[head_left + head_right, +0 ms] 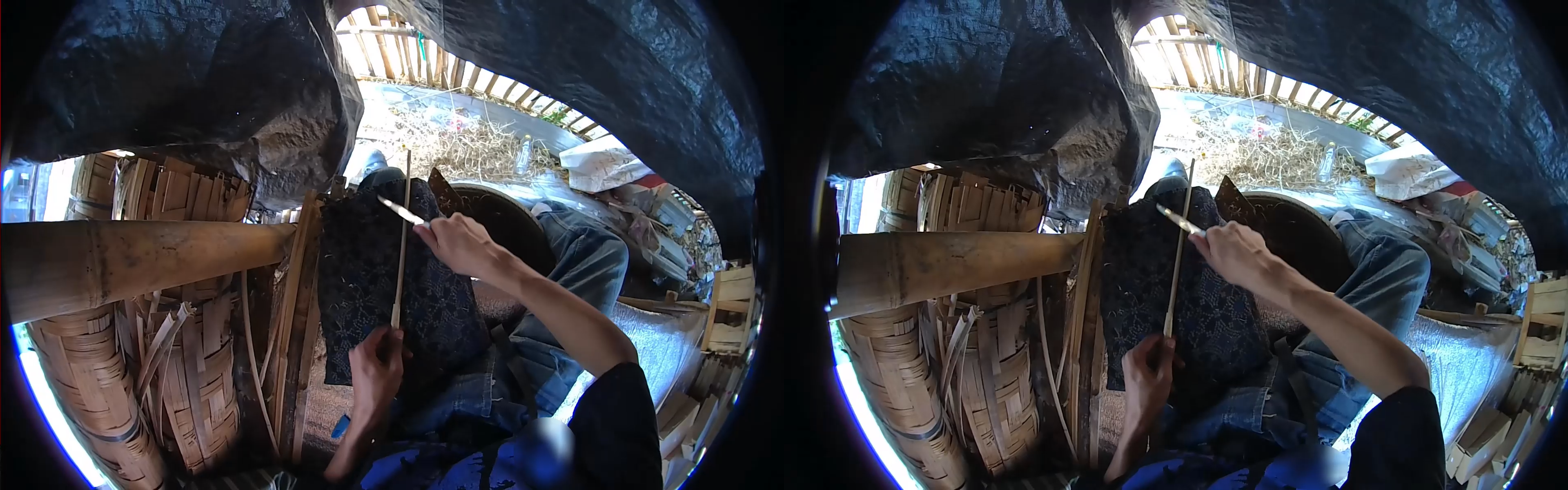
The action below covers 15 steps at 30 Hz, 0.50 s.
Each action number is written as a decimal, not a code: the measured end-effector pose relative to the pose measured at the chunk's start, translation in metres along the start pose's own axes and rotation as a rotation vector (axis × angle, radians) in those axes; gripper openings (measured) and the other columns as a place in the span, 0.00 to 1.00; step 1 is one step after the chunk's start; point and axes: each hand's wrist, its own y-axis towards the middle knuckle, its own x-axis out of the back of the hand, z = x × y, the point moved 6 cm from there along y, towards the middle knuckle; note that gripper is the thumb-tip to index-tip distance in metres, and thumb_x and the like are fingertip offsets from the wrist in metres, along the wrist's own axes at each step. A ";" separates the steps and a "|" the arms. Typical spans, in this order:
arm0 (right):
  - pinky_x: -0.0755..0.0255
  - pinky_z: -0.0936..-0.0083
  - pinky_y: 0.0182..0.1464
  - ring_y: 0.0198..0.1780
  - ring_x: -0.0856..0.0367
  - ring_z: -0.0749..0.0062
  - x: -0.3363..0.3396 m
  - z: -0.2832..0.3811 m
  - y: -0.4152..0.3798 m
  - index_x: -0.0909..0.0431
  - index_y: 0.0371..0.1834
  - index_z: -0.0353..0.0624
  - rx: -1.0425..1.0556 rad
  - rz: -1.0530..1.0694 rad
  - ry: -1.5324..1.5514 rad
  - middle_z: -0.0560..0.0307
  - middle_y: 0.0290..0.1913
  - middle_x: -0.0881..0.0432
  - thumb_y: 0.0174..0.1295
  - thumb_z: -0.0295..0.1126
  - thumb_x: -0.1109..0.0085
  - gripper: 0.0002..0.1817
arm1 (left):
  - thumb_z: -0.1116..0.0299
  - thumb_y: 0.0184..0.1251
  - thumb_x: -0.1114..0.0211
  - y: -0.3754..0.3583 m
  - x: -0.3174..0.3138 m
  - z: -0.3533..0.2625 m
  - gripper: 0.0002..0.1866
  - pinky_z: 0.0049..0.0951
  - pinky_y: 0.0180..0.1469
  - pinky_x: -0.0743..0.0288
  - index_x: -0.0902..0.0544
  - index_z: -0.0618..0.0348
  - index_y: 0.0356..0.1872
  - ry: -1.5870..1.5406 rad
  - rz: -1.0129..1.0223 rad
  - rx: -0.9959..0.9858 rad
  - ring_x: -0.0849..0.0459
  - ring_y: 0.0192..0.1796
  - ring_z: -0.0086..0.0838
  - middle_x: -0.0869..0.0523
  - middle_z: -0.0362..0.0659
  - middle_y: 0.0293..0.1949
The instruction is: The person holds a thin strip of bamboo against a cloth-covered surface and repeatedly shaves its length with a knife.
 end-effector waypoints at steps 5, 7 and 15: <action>0.27 0.63 0.20 0.14 0.25 0.62 -0.018 -0.055 0.050 0.28 0.19 0.39 -0.104 0.136 0.012 0.50 0.14 0.25 0.75 0.47 0.68 0.31 | 0.67 0.69 0.43 0.000 0.001 0.008 0.12 0.20 0.17 0.36 0.18 0.68 0.40 -0.105 0.080 0.085 0.26 0.15 0.18 0.17 0.43 0.20; 0.29 0.67 0.18 0.12 0.32 0.70 -0.016 -0.082 0.071 0.27 0.23 0.39 -0.209 0.125 0.062 0.54 0.14 0.29 0.75 0.47 0.71 0.30 | 0.66 0.70 0.43 0.002 0.001 0.012 0.14 0.18 0.16 0.38 0.19 0.69 0.41 -0.210 0.094 0.127 0.28 0.14 0.16 0.18 0.43 0.21; 0.44 0.71 0.11 0.09 0.43 0.78 0.020 -0.050 0.028 0.28 0.30 0.37 -0.189 -0.042 0.316 0.61 0.13 0.35 0.75 0.49 0.70 0.28 | 0.65 0.71 0.44 0.013 0.006 0.013 0.14 0.18 0.16 0.38 0.19 0.68 0.42 -0.354 0.097 0.205 0.28 0.14 0.16 0.18 0.42 0.21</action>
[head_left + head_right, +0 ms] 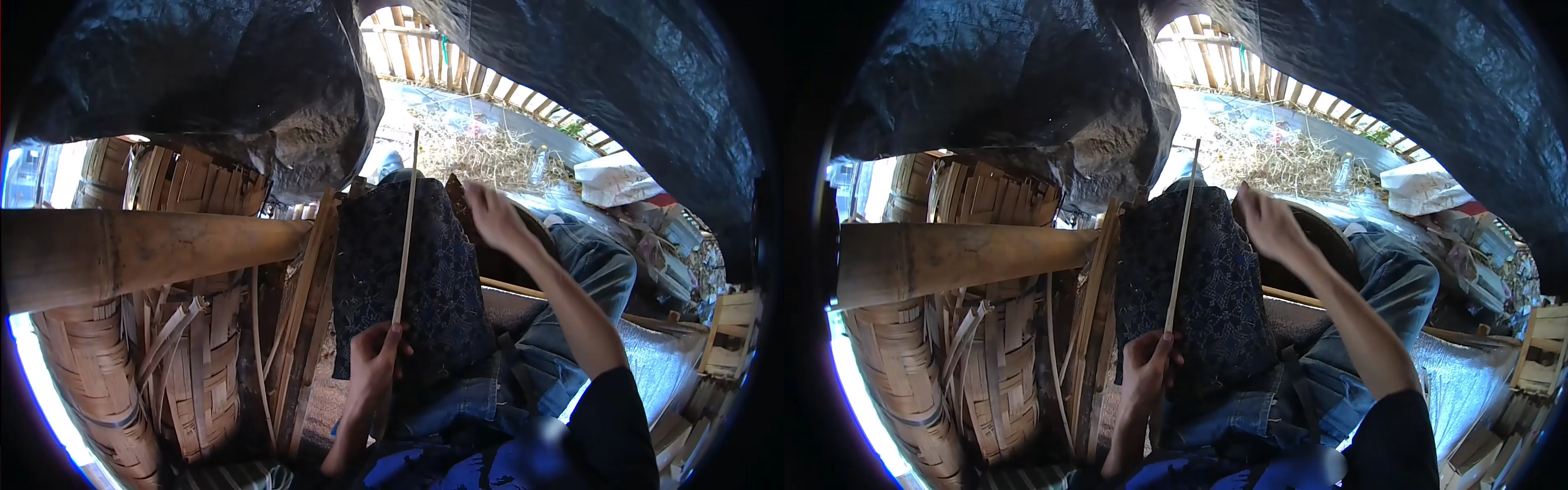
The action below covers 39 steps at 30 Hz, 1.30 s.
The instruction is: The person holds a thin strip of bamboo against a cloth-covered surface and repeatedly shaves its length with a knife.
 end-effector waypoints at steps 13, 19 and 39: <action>0.35 0.59 0.16 0.11 0.27 0.51 -0.028 0.074 -0.155 0.30 0.23 0.37 0.216 0.085 -0.123 0.47 0.10 0.29 0.70 0.45 0.52 0.23 | 0.61 0.69 0.40 -0.010 -0.016 -0.025 0.15 0.24 0.19 0.32 0.19 0.66 0.37 0.510 -0.117 -0.452 0.24 0.17 0.21 0.19 0.42 0.20; 0.36 0.57 0.20 0.16 0.26 0.47 -0.029 0.071 -0.151 0.29 0.25 0.36 0.174 0.136 -0.020 0.42 0.12 0.30 0.70 0.42 0.52 0.21 | 0.62 0.72 0.44 0.010 0.000 0.002 0.14 0.17 0.18 0.35 0.20 0.65 0.37 -0.175 0.111 -0.076 0.30 0.15 0.17 0.23 0.37 0.23; 0.33 0.58 0.18 0.15 0.25 0.49 -0.055 0.056 -0.141 0.31 0.21 0.39 0.234 0.114 -0.093 0.46 0.11 0.28 0.70 0.45 0.52 0.23 | 0.62 0.66 0.37 0.008 -0.006 0.020 0.10 0.17 0.20 0.40 0.21 0.59 0.34 -0.236 0.020 0.013 0.30 0.20 0.15 0.23 0.35 0.25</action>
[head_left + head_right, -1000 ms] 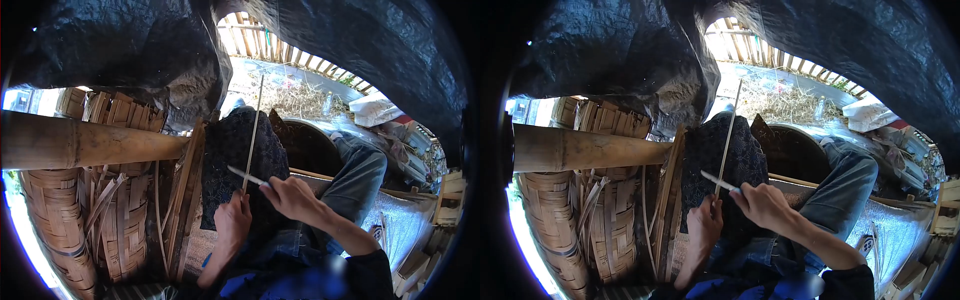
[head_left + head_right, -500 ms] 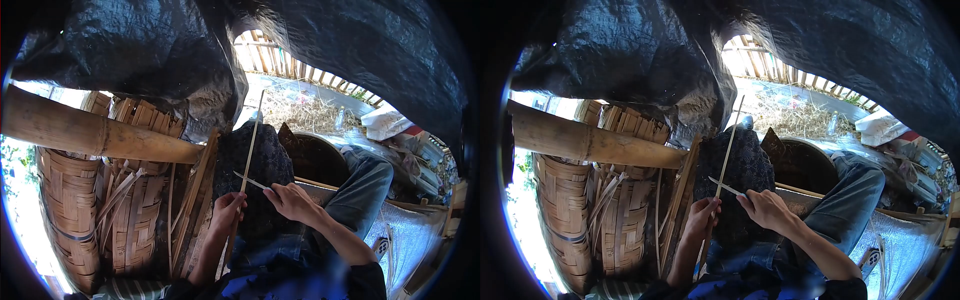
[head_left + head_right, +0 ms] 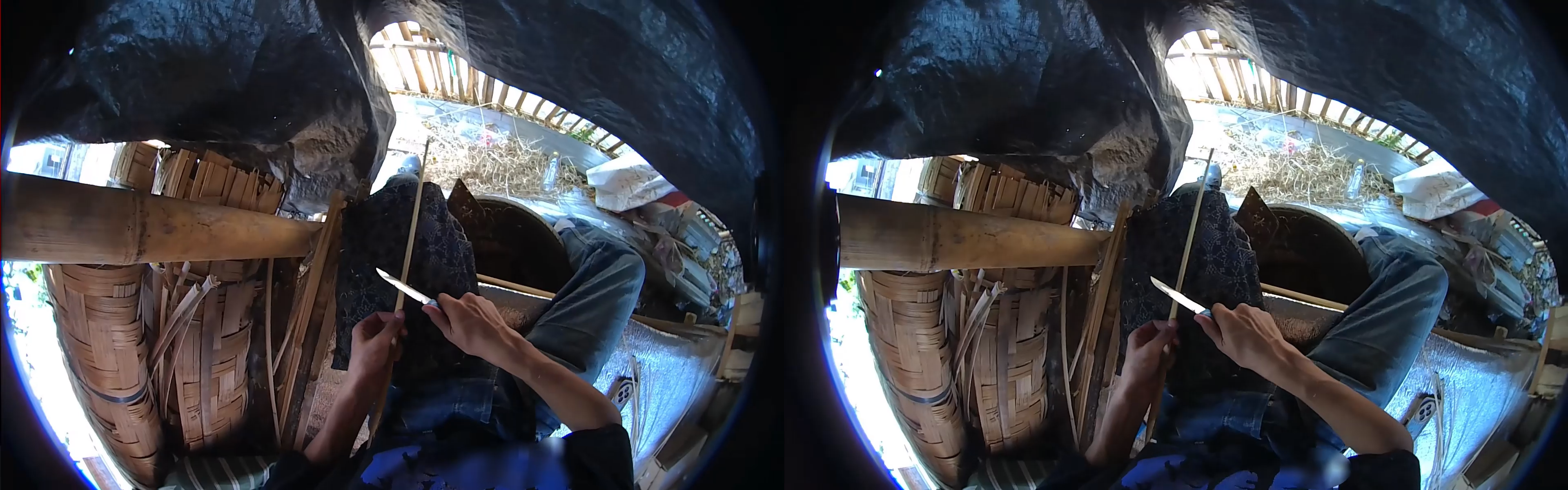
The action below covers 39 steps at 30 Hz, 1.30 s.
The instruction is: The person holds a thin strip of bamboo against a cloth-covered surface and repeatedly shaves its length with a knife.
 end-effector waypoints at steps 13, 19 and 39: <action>0.33 0.57 0.19 0.18 0.24 0.43 0.018 -0.028 0.062 0.31 0.20 0.37 -0.077 -0.079 -0.094 0.42 0.13 0.27 0.71 0.43 0.54 0.24 | 0.61 0.65 0.35 -0.001 -0.005 -0.008 0.13 0.19 0.20 0.39 0.24 0.61 0.32 0.026 -0.028 0.031 0.30 0.19 0.16 0.23 0.37 0.24; 0.36 0.56 0.19 0.17 0.26 0.43 0.012 -0.016 0.046 0.31 0.20 0.37 0.007 -0.054 0.020 0.41 0.13 0.28 0.70 0.41 0.52 0.22 | 0.61 0.66 0.36 -0.004 -0.003 -0.012 0.13 0.19 0.21 0.40 0.24 0.61 0.32 -0.042 -0.018 0.062 0.31 0.19 0.16 0.23 0.36 0.24; 0.37 0.58 0.19 0.15 0.29 0.45 0.006 -0.006 0.029 0.32 0.20 0.37 0.014 -0.093 -0.103 0.42 0.13 0.29 0.70 0.39 0.50 0.21 | 0.61 0.66 0.36 -0.001 -0.005 -0.003 0.13 0.18 0.21 0.39 0.23 0.62 0.33 0.036 -0.015 -0.022 0.30 0.19 0.16 0.23 0.37 0.24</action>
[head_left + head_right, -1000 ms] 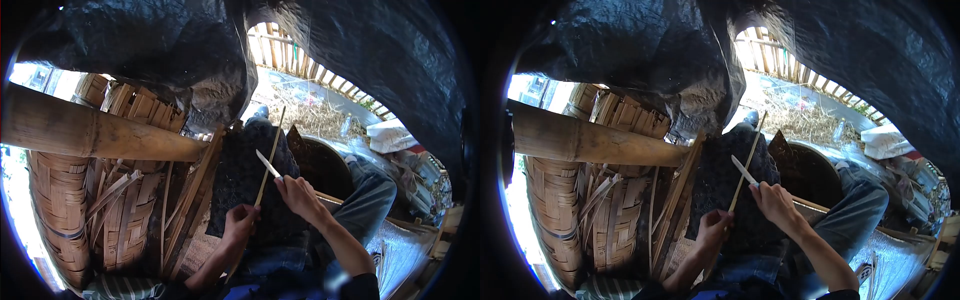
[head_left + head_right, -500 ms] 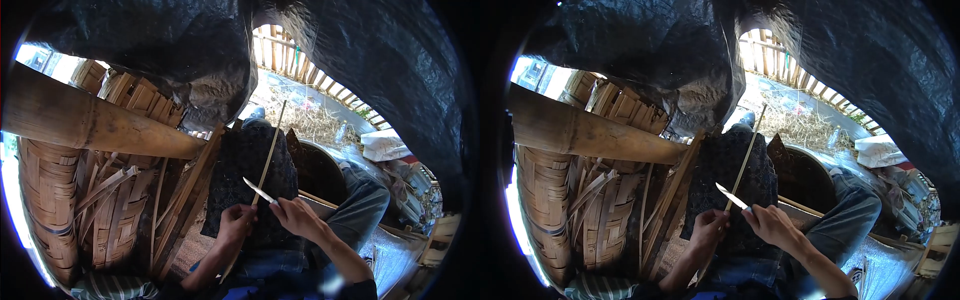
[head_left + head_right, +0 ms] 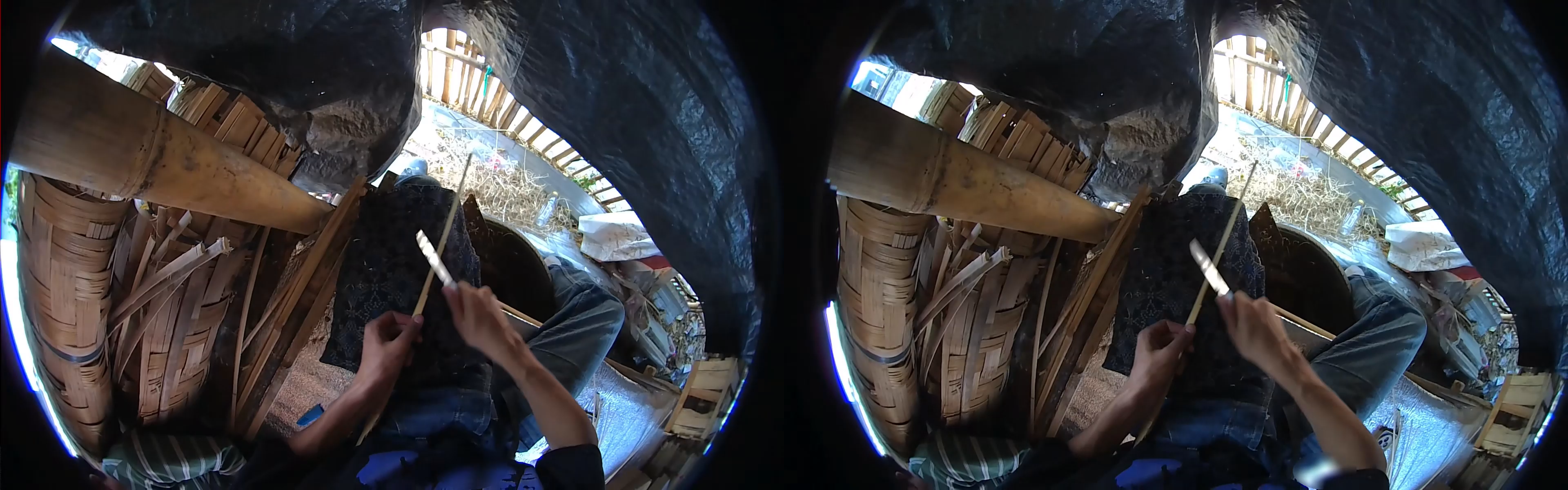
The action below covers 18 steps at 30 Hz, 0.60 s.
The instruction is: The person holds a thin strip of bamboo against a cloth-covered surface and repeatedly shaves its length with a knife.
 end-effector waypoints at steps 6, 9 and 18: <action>0.35 0.53 0.29 0.25 0.26 0.39 0.008 -0.012 0.031 0.31 0.23 0.36 0.068 -0.090 0.050 0.38 0.20 0.26 0.71 0.39 0.53 0.20 | 0.60 0.68 0.38 0.002 0.002 0.001 0.13 0.17 0.19 0.40 0.24 0.59 0.31 -0.106 0.062 -0.008 0.31 0.18 0.15 0.24 0.36 0.22; 0.35 0.54 0.27 0.25 0.26 0.39 0.002 -0.011 0.028 0.31 0.23 0.36 -0.001 0.002 0.113 0.37 0.19 0.28 0.72 0.40 0.56 0.22 | 0.60 0.68 0.39 0.000 0.002 -0.006 0.13 0.17 0.18 0.42 0.25 0.59 0.30 -0.033 0.050 -0.038 0.32 0.17 0.14 0.25 0.35 0.22; 0.38 0.61 0.19 0.15 0.28 0.48 0.003 0.011 -0.014 0.30 0.21 0.38 0.031 0.197 0.124 0.43 0.13 0.30 0.70 0.41 0.51 0.21 | 0.59 0.69 0.39 0.001 -0.001 -0.005 0.13 0.17 0.17 0.43 0.24 0.60 0.32 -0.033 0.073 0.002 0.33 0.16 0.14 0.25 0.35 0.22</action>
